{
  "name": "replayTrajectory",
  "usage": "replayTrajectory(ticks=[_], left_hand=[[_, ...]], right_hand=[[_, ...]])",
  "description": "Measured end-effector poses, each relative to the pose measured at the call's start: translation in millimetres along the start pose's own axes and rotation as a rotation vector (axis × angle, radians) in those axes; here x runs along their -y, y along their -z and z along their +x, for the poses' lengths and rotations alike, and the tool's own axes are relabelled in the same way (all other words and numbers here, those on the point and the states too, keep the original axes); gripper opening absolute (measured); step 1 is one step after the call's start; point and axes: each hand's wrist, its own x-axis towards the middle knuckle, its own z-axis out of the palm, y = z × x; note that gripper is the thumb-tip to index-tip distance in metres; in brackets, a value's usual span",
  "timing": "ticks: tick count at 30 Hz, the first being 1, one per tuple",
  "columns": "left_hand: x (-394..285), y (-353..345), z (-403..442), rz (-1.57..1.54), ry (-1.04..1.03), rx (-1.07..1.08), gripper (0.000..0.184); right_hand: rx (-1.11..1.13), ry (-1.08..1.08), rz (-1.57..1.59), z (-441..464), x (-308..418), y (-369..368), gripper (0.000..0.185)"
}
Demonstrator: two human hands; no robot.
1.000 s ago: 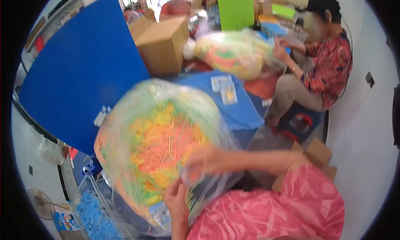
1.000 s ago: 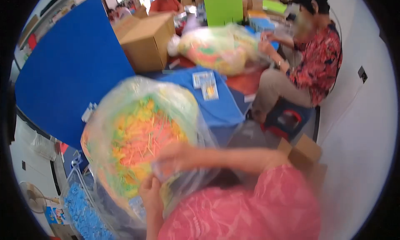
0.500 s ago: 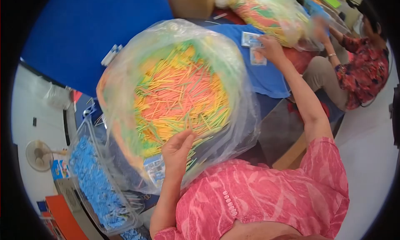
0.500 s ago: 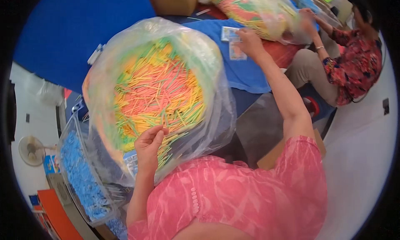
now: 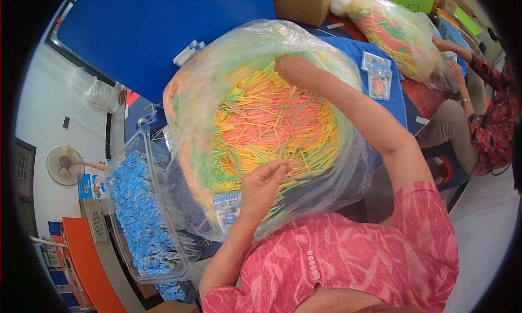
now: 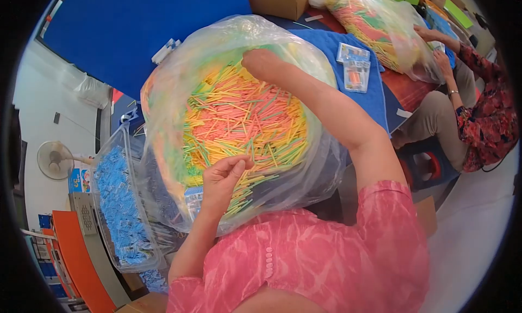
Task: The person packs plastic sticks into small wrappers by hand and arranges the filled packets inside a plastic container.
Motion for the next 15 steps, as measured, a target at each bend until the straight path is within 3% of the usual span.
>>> replayTrajectory(ticks=[2,15], left_hand=[[0,7,1,-0.019,0.006,-0.019,0.019],[-11,21,15,-0.014,0.009,-0.055,0.020]], right_hand=[[0.081,-0.055,-0.018,17,-1,-10,0.011],[0.378,0.121,-0.094,38,9,10,0.016]])
